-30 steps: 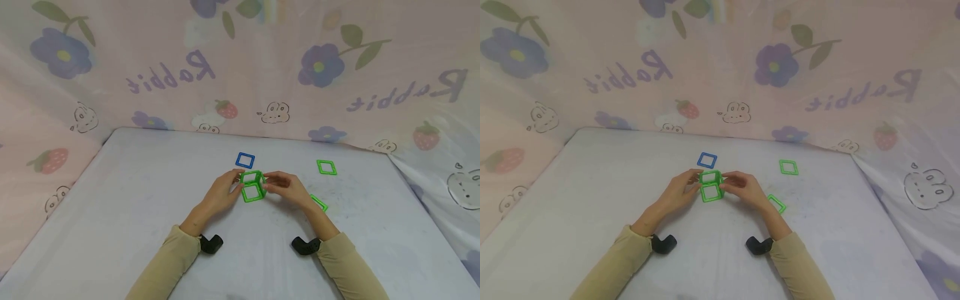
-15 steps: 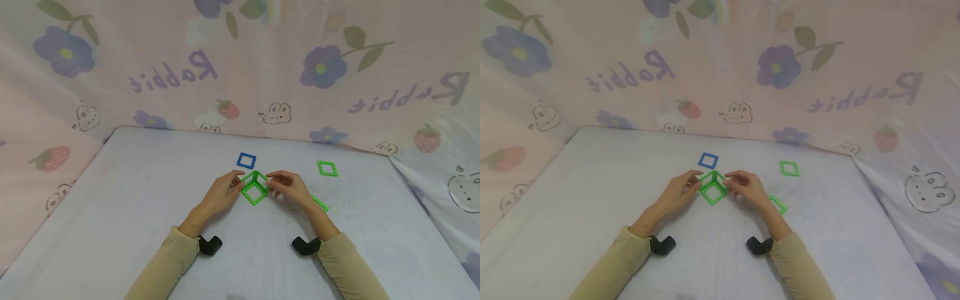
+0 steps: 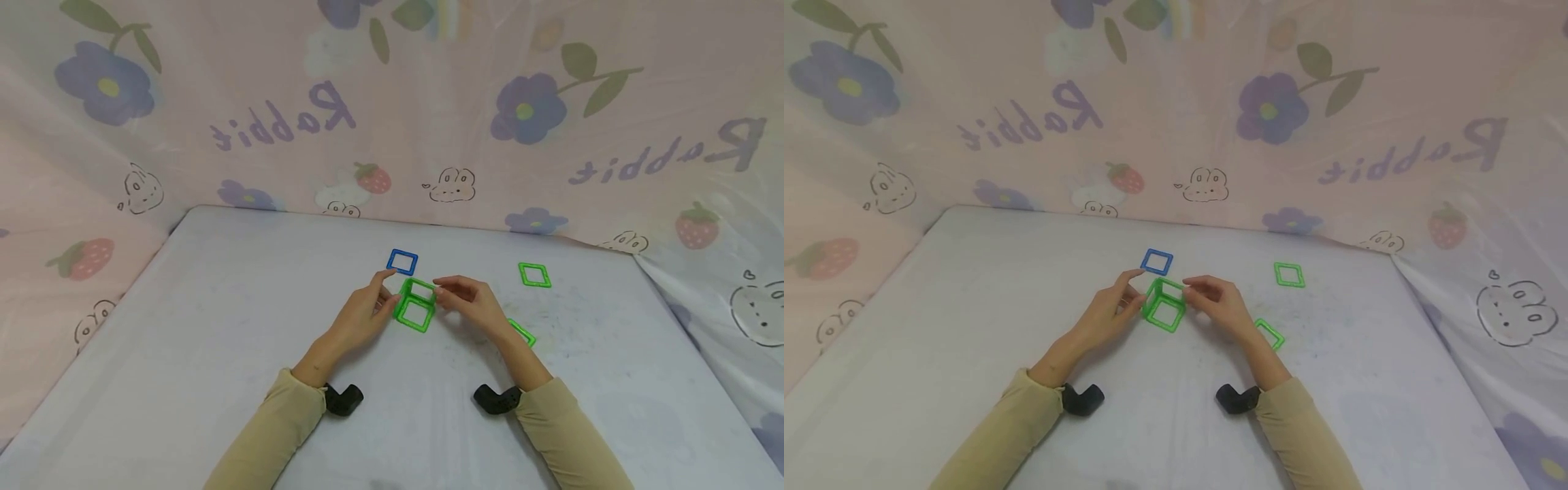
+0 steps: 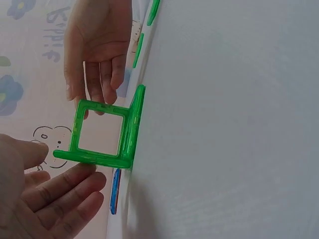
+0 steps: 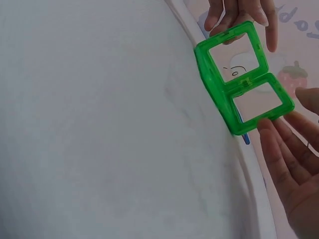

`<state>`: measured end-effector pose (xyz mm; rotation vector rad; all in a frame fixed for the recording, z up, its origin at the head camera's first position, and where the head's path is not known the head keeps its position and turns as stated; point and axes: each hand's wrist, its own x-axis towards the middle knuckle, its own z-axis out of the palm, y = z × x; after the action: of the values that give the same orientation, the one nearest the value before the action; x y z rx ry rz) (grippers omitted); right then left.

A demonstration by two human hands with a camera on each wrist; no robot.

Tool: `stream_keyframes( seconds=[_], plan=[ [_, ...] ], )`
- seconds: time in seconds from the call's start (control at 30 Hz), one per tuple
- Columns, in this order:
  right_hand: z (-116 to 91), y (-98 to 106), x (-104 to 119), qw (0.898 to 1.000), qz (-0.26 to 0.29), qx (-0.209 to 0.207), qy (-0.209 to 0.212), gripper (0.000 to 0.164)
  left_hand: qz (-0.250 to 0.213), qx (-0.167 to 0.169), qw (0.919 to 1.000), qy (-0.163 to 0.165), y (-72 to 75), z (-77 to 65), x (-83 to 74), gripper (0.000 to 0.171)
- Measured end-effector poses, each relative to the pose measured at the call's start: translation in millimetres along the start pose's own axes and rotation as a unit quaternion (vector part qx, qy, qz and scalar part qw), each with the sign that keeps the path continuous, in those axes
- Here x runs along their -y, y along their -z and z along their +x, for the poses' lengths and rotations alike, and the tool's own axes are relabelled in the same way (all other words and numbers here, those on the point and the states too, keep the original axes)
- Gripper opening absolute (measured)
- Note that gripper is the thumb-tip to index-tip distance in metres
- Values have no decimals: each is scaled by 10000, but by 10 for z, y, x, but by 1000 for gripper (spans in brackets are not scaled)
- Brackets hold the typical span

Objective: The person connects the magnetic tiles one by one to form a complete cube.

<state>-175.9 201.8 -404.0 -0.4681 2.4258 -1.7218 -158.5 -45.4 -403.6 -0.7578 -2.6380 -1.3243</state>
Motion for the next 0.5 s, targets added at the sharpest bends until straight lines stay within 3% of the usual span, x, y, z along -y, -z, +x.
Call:
stream_keyframes(
  seconds=[0.3,0.5],
  plan=[
    [61,-27,-18,9999,51,11,111,37,190,80,9992,342,5,-8,13,43],
    [74,-42,-14,10000,-19,-31,58,40,234,31,9993,283,17,-14,2,46]
  ],
)
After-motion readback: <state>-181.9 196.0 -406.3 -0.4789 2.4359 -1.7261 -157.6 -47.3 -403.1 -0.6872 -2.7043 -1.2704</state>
